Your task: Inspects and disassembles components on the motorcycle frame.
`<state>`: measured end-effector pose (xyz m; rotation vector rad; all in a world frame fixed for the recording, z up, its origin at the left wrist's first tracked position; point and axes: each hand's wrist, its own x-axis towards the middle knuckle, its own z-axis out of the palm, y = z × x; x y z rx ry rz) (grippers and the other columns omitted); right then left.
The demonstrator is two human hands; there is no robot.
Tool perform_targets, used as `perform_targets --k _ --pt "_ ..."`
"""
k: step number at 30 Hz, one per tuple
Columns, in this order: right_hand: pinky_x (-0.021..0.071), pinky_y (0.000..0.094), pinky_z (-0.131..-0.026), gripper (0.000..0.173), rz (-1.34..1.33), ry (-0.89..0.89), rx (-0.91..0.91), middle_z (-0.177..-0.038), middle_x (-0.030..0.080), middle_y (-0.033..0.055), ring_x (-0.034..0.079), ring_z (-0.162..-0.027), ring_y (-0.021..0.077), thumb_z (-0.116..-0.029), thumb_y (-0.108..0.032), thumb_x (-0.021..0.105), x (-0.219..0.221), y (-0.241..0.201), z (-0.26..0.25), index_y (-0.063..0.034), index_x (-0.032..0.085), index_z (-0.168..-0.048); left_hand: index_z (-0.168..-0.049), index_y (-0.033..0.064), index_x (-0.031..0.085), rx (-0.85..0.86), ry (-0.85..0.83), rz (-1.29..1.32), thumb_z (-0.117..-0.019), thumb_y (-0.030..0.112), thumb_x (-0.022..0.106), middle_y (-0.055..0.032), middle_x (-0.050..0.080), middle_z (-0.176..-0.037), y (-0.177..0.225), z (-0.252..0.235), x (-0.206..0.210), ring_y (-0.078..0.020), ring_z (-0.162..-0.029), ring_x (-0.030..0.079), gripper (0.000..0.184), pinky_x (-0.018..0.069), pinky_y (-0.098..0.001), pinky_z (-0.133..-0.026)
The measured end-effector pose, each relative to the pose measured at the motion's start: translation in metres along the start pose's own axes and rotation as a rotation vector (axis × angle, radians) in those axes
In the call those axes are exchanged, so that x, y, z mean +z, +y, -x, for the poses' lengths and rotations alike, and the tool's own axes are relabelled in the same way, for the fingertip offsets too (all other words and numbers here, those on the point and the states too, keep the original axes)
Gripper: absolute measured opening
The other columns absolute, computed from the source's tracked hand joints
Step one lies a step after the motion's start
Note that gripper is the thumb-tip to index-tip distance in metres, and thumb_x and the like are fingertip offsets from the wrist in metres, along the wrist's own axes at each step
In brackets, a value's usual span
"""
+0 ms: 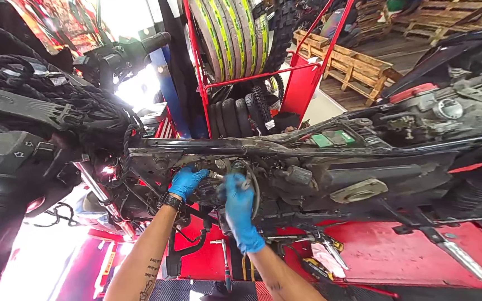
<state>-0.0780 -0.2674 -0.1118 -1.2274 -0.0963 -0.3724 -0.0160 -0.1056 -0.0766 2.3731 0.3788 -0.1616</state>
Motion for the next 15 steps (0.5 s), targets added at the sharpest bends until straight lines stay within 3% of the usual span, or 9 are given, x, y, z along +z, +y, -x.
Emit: perform_targets --k 4,6,9,12,13,15 --pt "0.0619 0.0280 -0.062 0.016 0.005 -0.116 -0.141 -0.085 0.071 0.0055 0.069 -0.069 0.0115 -0.1017 -0.008 0.058 0.003 0.018 0.037 0.0034 0.065 -0.110 -0.111 0.0060 0.070 0.011 0.000 0.004 -0.0904 0.056 0.070 -0.0162 0.070 -0.109 -0.004 -0.001 0.002 -0.0320 -0.108 0.065 0.054 0.0488 -0.0604 -0.096" --pt "0.0627 0.0331 -0.063 0.023 0.024 -0.080 -0.067 -0.082 0.071 0.0067 0.069 -0.067 0.0146 -0.1044 -0.012 0.053 -0.003 0.007 0.008 0.0065 0.064 -0.114 -0.111 0.0052 0.070 0.010 0.014 -0.005 -0.0902 0.056 0.069 -0.0173 0.070 -0.111 -0.003 -0.003 0.002 -0.0333 -0.109 0.065 0.055 0.0483 -0.0620 -0.097" --pt "0.0593 0.0299 -0.057 0.027 0.019 0.069 0.059 -0.068 0.066 0.0023 0.065 -0.058 0.0117 -0.1098 -0.017 0.048 -0.005 0.001 -0.029 0.0034 0.064 -0.103 -0.114 0.0058 0.070 -0.002 0.007 -0.016 -0.0905 0.057 0.069 -0.0177 0.069 -0.113 -0.003 -0.001 0.002 -0.0337 -0.111 0.065 0.056 0.0477 -0.0621 -0.098" --pt "0.0601 0.0315 -0.066 0.019 0.018 -0.163 -0.044 -0.087 0.067 0.0072 0.066 -0.071 0.0130 -0.1026 -0.008 0.054 0.005 0.009 0.015 0.0057 0.061 -0.114 -0.108 0.0053 0.069 0.004 0.003 -0.019 -0.0904 0.056 0.069 -0.0174 0.069 -0.108 -0.001 -0.002 0.000 -0.0333 -0.107 0.065 0.053 0.0484 -0.0618 -0.095" --pt "0.0597 0.0299 -0.066 0.019 0.013 -0.208 -0.057 -0.086 0.068 0.0067 0.066 -0.071 0.0120 -0.1011 -0.006 0.057 0.006 0.015 0.022 0.0049 0.063 -0.116 -0.107 0.0057 0.069 0.009 0.000 -0.019 -0.0908 0.055 0.069 -0.0168 0.069 -0.107 -0.002 -0.002 0.000 -0.0327 -0.106 0.065 0.052 0.0486 -0.0612 -0.094" --pt "0.0599 0.0328 -0.064 0.021 -0.017 -0.118 0.026 -0.082 0.068 0.0079 0.067 -0.069 0.0151 -0.1022 -0.009 0.055 0.002 0.016 0.002 0.0061 0.062 -0.114 -0.107 0.0061 0.069 0.014 0.001 -0.025 -0.0908 0.055 0.069 -0.0161 0.069 -0.106 -0.002 -0.001 0.000 -0.0323 -0.105 0.065 0.051 0.0489 -0.0610 -0.094"
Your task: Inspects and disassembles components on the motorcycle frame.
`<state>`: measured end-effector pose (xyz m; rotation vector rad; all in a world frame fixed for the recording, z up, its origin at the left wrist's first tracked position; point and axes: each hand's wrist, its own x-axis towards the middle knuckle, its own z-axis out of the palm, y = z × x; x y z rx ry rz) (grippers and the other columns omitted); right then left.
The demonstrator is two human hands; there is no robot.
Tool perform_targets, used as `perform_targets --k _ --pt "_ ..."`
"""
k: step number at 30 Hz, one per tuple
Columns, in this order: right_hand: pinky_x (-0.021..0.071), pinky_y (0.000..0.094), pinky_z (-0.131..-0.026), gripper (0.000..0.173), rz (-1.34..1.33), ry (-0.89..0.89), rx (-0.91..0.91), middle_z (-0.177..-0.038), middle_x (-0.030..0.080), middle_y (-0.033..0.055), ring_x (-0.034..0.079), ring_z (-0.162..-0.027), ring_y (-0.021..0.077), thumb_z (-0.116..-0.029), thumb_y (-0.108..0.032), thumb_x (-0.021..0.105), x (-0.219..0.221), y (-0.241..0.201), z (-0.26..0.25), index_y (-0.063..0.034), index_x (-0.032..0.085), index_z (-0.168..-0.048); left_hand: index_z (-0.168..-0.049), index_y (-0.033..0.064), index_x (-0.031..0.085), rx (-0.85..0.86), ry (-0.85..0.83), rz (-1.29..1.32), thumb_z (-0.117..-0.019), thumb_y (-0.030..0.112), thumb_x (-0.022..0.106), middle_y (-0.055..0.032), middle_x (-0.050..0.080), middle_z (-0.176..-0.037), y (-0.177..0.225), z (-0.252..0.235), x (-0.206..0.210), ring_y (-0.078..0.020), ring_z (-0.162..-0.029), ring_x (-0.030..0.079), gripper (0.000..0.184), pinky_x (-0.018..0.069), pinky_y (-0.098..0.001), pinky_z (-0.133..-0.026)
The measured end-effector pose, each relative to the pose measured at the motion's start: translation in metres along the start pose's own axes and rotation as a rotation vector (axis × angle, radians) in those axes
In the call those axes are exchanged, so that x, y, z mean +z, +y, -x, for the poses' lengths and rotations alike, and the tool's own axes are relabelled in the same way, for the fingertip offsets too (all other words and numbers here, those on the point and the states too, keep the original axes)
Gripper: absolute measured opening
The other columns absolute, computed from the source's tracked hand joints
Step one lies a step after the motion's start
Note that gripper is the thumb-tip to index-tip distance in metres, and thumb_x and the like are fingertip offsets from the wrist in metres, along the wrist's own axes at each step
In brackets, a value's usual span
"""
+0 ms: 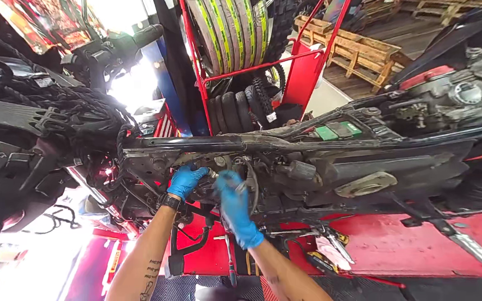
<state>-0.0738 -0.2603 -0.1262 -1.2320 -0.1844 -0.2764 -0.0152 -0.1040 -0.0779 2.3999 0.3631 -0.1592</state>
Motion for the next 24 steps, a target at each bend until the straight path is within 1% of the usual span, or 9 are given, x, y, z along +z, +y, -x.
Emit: perform_targets --k 2,5,6,9,12,16,19,22,24 --pt "0.0595 0.0295 -0.059 0.020 -0.013 0.126 0.050 -0.076 0.068 0.0049 0.066 -0.063 0.0125 -0.1059 -0.014 0.055 -0.004 -0.002 -0.020 0.0043 0.062 -0.109 -0.107 0.0062 0.069 -0.007 0.000 0.004 -0.0911 0.054 0.068 -0.0159 0.069 -0.106 -0.001 0.002 0.002 -0.0321 -0.105 0.065 0.050 0.0488 -0.0607 -0.093" --pt "0.0588 0.0315 -0.059 0.018 -0.028 -0.085 -0.026 -0.082 0.065 0.0067 0.064 -0.066 0.0143 -0.1037 -0.009 0.053 0.003 -0.002 0.006 0.0045 0.060 -0.113 -0.103 0.0066 0.068 -0.005 -0.001 0.003 -0.0906 0.054 0.069 -0.0147 0.068 -0.102 0.001 -0.001 -0.001 -0.0305 -0.101 0.065 0.049 0.0493 -0.0591 -0.090" --pt "0.0588 0.0312 -0.058 0.018 -0.039 -0.086 -0.003 -0.080 0.066 0.0061 0.064 -0.064 0.0140 -0.1044 -0.009 0.053 0.002 -0.003 0.005 0.0040 0.061 -0.112 -0.104 0.0067 0.068 -0.004 -0.003 0.003 -0.0902 0.054 0.069 -0.0146 0.068 -0.102 0.000 -0.002 -0.001 -0.0303 -0.101 0.065 0.049 0.0495 -0.0589 -0.091" --pt "0.0553 0.0270 -0.051 0.022 -0.062 0.105 0.112 -0.068 0.064 0.0017 0.062 -0.055 0.0103 -0.1082 -0.016 0.050 -0.004 -0.005 -0.020 0.0028 0.062 -0.107 -0.108 0.0069 0.069 -0.015 -0.011 -0.001 -0.0901 0.054 0.069 -0.0154 0.069 -0.107 -0.001 0.000 0.001 -0.0313 -0.105 0.065 0.051 0.0489 -0.0598 -0.094" --pt "0.0558 0.0280 -0.052 0.018 -0.090 -0.119 0.074 -0.075 0.063 0.0025 0.060 -0.058 0.0107 -0.1060 -0.012 0.051 0.003 -0.008 0.006 0.0023 0.061 -0.112 -0.106 0.0064 0.068 -0.009 -0.015 -0.008 -0.0904 0.054 0.070 -0.0154 0.069 -0.104 0.002 -0.001 -0.003 -0.0310 -0.103 0.065 0.050 0.0488 -0.0598 -0.093" --pt "0.0524 0.0259 -0.047 0.023 -0.053 0.063 0.149 -0.065 0.062 0.0000 0.058 -0.051 0.0088 -0.1082 -0.016 0.050 -0.006 -0.010 -0.020 0.0029 0.062 -0.108 -0.108 0.0065 0.069 -0.024 -0.021 -0.014 -0.0903 0.054 0.069 -0.0163 0.069 -0.108 0.001 0.001 -0.001 -0.0321 -0.106 0.064 0.051 0.0481 -0.0607 -0.095" --pt "0.0549 0.0270 -0.048 0.019 -0.094 -0.128 0.111 -0.073 0.064 0.0033 0.060 -0.054 0.0102 -0.1058 -0.012 0.053 0.004 -0.013 0.006 0.0035 0.061 -0.114 -0.110 0.0060 0.069 -0.018 -0.019 0.011 -0.0905 0.052 0.070 -0.0164 0.069 -0.108 0.003 -0.001 -0.002 -0.0319 -0.107 0.065 0.050 0.0487 -0.0601 -0.096" --pt "0.0538 0.0272 -0.049 0.021 -0.109 0.031 0.201 -0.068 0.064 0.0016 0.060 -0.053 0.0103 -0.1070 -0.015 0.052 -0.002 -0.017 -0.019 0.0030 0.062 -0.110 -0.113 0.0056 0.069 -0.019 -0.026 0.040 -0.0916 0.050 0.070 -0.0169 0.069 -0.111 0.002 -0.001 0.000 -0.0316 -0.109 0.065 0.049 0.0489 -0.0597 -0.097" --pt "0.0530 0.0275 -0.049 0.019 -0.108 -0.043 0.176 -0.070 0.062 0.0008 0.058 -0.054 0.0103 -0.1073 -0.013 0.048 0.002 -0.019 -0.008 0.0018 0.058 -0.112 -0.113 0.0060 0.069 -0.026 -0.028 0.037 -0.0914 0.051 0.070 -0.0166 0.070 -0.111 0.000 0.000 0.000 -0.0315 -0.109 0.065 0.050 0.0490 -0.0597 -0.097"
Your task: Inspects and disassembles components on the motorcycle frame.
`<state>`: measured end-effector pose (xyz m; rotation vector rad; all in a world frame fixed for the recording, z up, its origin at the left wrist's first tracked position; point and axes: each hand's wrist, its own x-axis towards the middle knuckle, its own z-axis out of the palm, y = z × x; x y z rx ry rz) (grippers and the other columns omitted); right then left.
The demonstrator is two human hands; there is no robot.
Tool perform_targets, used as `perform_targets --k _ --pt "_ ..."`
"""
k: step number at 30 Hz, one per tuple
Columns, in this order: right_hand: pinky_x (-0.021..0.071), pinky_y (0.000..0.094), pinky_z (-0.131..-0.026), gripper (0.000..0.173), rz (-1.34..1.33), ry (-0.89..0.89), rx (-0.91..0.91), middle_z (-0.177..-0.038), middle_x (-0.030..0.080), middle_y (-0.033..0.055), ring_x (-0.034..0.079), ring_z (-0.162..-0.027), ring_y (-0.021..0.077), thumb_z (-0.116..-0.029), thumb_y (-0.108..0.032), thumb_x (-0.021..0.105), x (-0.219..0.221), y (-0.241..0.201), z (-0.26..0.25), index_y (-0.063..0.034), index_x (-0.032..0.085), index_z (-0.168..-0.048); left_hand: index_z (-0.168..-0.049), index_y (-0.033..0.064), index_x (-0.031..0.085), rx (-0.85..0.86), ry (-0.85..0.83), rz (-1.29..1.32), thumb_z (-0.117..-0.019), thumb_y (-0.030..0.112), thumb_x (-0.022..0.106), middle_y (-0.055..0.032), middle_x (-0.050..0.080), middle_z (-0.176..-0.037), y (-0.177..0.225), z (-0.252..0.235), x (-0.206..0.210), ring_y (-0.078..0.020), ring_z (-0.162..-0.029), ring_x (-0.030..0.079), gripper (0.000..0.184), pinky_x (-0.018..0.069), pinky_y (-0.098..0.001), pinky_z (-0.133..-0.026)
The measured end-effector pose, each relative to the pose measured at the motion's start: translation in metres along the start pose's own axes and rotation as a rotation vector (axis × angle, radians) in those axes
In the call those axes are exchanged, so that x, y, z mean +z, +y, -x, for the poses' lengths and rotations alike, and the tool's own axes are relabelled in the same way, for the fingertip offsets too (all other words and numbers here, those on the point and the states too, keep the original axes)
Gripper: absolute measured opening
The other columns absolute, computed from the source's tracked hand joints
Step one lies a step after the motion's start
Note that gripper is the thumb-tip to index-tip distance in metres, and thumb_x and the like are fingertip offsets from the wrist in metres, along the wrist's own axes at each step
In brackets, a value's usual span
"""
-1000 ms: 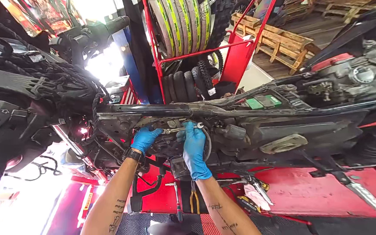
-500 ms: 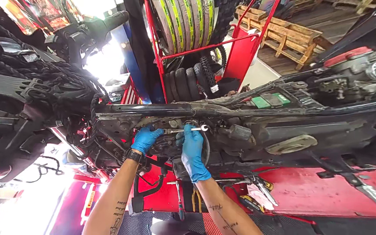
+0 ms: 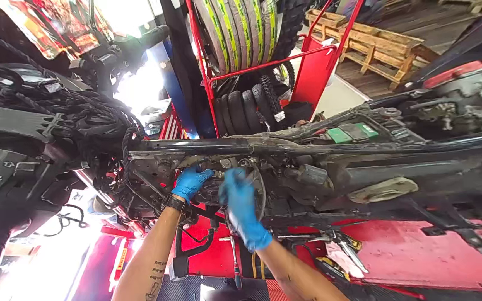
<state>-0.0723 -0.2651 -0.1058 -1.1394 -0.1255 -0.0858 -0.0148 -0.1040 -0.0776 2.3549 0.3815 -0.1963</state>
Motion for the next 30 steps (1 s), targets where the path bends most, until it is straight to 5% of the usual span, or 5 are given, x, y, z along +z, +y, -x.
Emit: perform_targets --k 15,18,22,25,30 --pt "0.0564 0.0285 -0.050 0.012 -0.179 -0.179 0.101 -0.070 0.063 0.0020 0.062 -0.054 0.0116 -0.1063 -0.009 0.048 0.003 0.001 0.015 -0.0021 0.054 -0.114 -0.114 0.0043 0.069 0.014 -0.010 0.003 -0.0926 0.049 0.070 -0.0180 0.069 -0.112 0.003 -0.001 -0.003 -0.0319 -0.109 0.065 0.049 0.0491 -0.0589 -0.098" --pt "0.0581 0.0312 -0.053 0.019 -0.159 -0.010 0.117 -0.068 0.065 0.0026 0.064 -0.055 0.0138 -0.1097 -0.015 0.046 -0.006 -0.007 -0.006 0.0000 0.057 -0.112 -0.115 0.0045 0.069 0.011 -0.007 0.011 -0.0921 0.050 0.070 -0.0181 0.069 -0.113 0.000 -0.001 0.001 -0.0320 -0.111 0.065 0.051 0.0491 -0.0592 -0.099" --pt "0.0571 0.0293 -0.051 0.014 -0.188 -0.194 0.126 -0.071 0.064 0.0016 0.063 -0.055 0.0121 -0.1060 -0.012 0.048 -0.003 0.002 0.017 -0.0032 0.054 -0.115 -0.117 0.0041 0.068 0.017 -0.012 0.010 -0.0927 0.048 0.070 -0.0180 0.069 -0.114 0.003 -0.002 -0.003 -0.0315 -0.111 0.065 0.050 0.0491 -0.0585 -0.099" --pt "0.0573 0.0293 -0.053 0.018 -0.195 -0.007 0.137 -0.069 0.065 0.0016 0.063 -0.056 0.0125 -0.1102 -0.016 0.046 -0.013 -0.005 -0.004 -0.0026 0.058 -0.107 -0.117 0.0041 0.069 -0.004 -0.015 0.011 -0.0926 0.048 0.070 -0.0185 0.069 -0.115 0.002 0.002 0.000 -0.0326 -0.113 0.064 0.050 0.0484 -0.0592 -0.100" --pt "0.0589 0.0319 -0.056 0.016 -0.189 -0.135 0.132 -0.075 0.066 0.0044 0.065 -0.060 0.0151 -0.1065 -0.011 0.049 -0.011 -0.001 0.006 -0.0001 0.055 -0.117 -0.115 0.0039 0.069 0.004 -0.016 0.008 -0.0924 0.047 0.071 -0.0184 0.069 -0.113 0.004 0.000 -0.003 -0.0319 -0.111 0.064 0.049 0.0491 -0.0582 -0.099"
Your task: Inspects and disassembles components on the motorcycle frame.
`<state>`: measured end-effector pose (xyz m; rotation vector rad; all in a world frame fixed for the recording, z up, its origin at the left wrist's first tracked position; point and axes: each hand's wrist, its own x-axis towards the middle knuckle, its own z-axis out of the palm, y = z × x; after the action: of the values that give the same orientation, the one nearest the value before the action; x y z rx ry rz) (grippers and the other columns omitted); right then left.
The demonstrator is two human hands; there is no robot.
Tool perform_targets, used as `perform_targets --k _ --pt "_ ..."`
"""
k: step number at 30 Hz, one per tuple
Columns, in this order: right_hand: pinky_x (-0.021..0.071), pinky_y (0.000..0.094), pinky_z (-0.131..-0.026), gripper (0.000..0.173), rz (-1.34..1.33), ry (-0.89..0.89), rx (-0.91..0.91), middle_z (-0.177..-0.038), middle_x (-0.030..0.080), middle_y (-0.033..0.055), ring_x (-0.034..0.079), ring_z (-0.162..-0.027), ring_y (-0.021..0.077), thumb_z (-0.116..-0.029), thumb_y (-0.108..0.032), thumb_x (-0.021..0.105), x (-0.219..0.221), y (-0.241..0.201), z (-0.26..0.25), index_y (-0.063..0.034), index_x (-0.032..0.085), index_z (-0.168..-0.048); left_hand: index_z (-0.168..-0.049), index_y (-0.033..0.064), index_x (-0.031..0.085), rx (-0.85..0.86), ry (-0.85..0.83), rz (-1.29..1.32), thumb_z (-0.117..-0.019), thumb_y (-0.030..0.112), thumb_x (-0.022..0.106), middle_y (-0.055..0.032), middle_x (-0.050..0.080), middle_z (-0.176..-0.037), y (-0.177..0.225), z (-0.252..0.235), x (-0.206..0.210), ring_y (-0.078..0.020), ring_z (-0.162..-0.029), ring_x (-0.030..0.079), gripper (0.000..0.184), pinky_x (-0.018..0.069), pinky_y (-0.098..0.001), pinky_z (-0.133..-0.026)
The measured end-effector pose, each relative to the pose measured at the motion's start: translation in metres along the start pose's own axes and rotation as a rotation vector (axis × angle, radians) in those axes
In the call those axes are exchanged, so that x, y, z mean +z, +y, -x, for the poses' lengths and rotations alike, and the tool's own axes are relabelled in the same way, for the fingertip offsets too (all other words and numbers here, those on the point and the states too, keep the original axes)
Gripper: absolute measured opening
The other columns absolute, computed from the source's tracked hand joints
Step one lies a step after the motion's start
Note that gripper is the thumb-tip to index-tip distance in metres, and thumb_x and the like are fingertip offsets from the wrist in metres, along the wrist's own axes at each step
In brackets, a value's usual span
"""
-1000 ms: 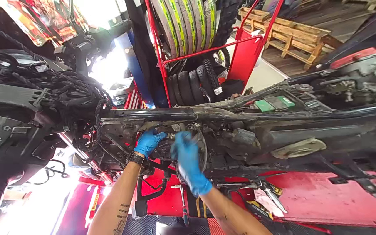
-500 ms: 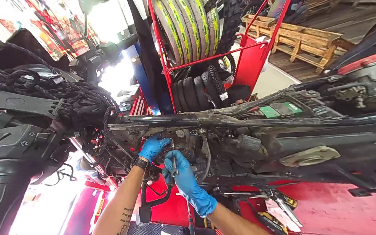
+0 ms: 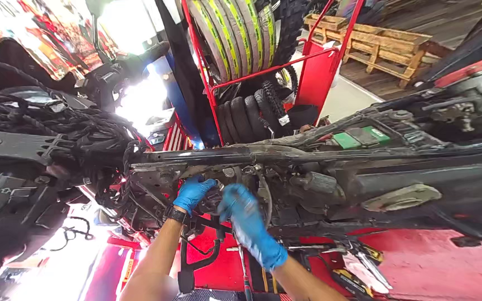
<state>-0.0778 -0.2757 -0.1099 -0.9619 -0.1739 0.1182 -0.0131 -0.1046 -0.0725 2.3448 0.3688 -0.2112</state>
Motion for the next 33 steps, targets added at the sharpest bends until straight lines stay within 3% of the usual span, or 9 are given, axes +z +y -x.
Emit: perform_targets --k 5,9,11,15,17,20,24,28,33 --pt "0.0597 0.0316 -0.053 0.014 0.004 -0.102 -0.054 -0.075 0.067 0.0037 0.066 -0.058 0.0148 -0.1062 -0.012 0.048 0.010 0.009 0.008 -0.0026 0.053 -0.116 -0.116 0.0037 0.069 0.015 -0.001 0.016 -0.0936 0.045 0.070 -0.0180 0.069 -0.114 0.000 -0.001 0.000 -0.0309 -0.112 0.065 0.047 0.0492 -0.0573 -0.100" --pt "0.0597 0.0348 -0.054 0.018 0.071 0.080 -0.013 -0.071 0.067 0.0052 0.066 -0.056 0.0170 -0.1087 -0.015 0.048 0.004 -0.005 -0.011 0.0011 0.055 -0.113 -0.117 0.0039 0.069 -0.004 0.003 -0.002 -0.0934 0.048 0.070 -0.0181 0.069 -0.115 -0.003 0.004 0.003 -0.0316 -0.114 0.064 0.050 0.0482 -0.0581 -0.101" --pt "0.0584 0.0334 -0.054 0.018 0.274 -0.099 -0.068 -0.076 0.066 0.0054 0.064 -0.058 0.0154 -0.1043 -0.011 0.051 0.007 0.015 0.003 0.0002 0.058 -0.117 -0.118 0.0048 0.069 0.002 -0.001 -0.015 -0.0930 0.049 0.069 -0.0178 0.069 -0.115 0.000 0.000 0.000 -0.0317 -0.114 0.064 0.051 0.0486 -0.0583 -0.101" --pt "0.0610 0.0415 -0.080 0.030 0.924 0.006 -0.361 -0.103 0.073 0.0086 0.072 -0.089 0.0191 -0.1001 -0.025 0.063 -0.014 0.021 -0.017 -0.0087 0.071 -0.123 -0.114 0.0047 0.069 0.016 0.020 -0.027 -0.0929 0.051 0.068 -0.0177 0.069 -0.112 -0.005 -0.002 0.002 -0.0319 -0.111 0.065 0.051 0.0489 -0.0588 -0.099" --pt "0.0605 0.0371 -0.081 0.024 0.824 0.096 -0.323 -0.099 0.075 0.0074 0.072 -0.087 0.0150 -0.1005 -0.022 0.062 -0.018 0.010 -0.037 -0.0055 0.074 -0.113 -0.111 0.0050 0.070 0.048 0.030 -0.066 -0.0935 0.056 0.065 -0.0170 0.070 -0.108 -0.010 -0.001 0.002 -0.0320 -0.107 0.065 0.054 0.0491 -0.0601 -0.096" --pt "0.0600 0.0283 -0.057 0.013 0.217 0.217 -0.054 -0.076 0.072 0.0077 0.069 -0.060 0.0130 -0.1018 -0.006 0.060 -0.013 -0.002 -0.053 0.0048 0.068 -0.102 -0.106 0.0059 0.071 0.218 0.105 -0.068 -0.0964 0.055 0.061 -0.0127 0.070 -0.097 -0.021 0.007 0.002 -0.0271 -0.095 0.068 0.051 0.0529 -0.0557 -0.090" --pt "0.0629 0.0325 -0.064 0.017 -0.187 0.273 0.120 -0.082 0.073 0.0140 0.073 -0.068 0.0200 -0.1058 -0.007 0.054 -0.005 -0.009 -0.046 0.0059 0.064 -0.109 -0.110 0.0028 0.072 0.499 0.299 0.067 -0.0957 0.033 0.067 -0.0112 0.073 -0.105 -0.041 0.021 0.016 -0.0191 -0.102 0.069 0.034 0.0554 -0.0420 -0.097" --pt "0.0647 0.0337 -0.066 0.016 -0.075 0.147 -0.175 -0.084 0.074 0.0128 0.074 -0.069 0.0196 -0.1038 -0.003 0.054 0.005 -0.030 -0.017 0.0078 0.065 -0.108 -0.110 0.0011 0.075 0.717 0.409 0.027 -0.0947 0.022 0.069 -0.0168 0.073 -0.114 -0.047 0.018 0.023 -0.0269 -0.117 0.066 0.027 0.0484 -0.0446 -0.108" --pt "0.0664 0.0351 -0.073 0.016 0.306 -0.011 -0.504 -0.100 0.076 0.0039 0.075 -0.082 0.0168 -0.0990 -0.010 0.060 -0.059 -0.062 0.072 -0.0073 0.073 -0.108 -0.108 0.0143 0.079 0.910 0.558 -0.338 -0.0987 0.021 0.063 -0.0117 0.074 -0.105 -0.042 0.022 0.026 -0.0307 -0.104 0.069 0.020 0.0526 -0.0496 -0.097"
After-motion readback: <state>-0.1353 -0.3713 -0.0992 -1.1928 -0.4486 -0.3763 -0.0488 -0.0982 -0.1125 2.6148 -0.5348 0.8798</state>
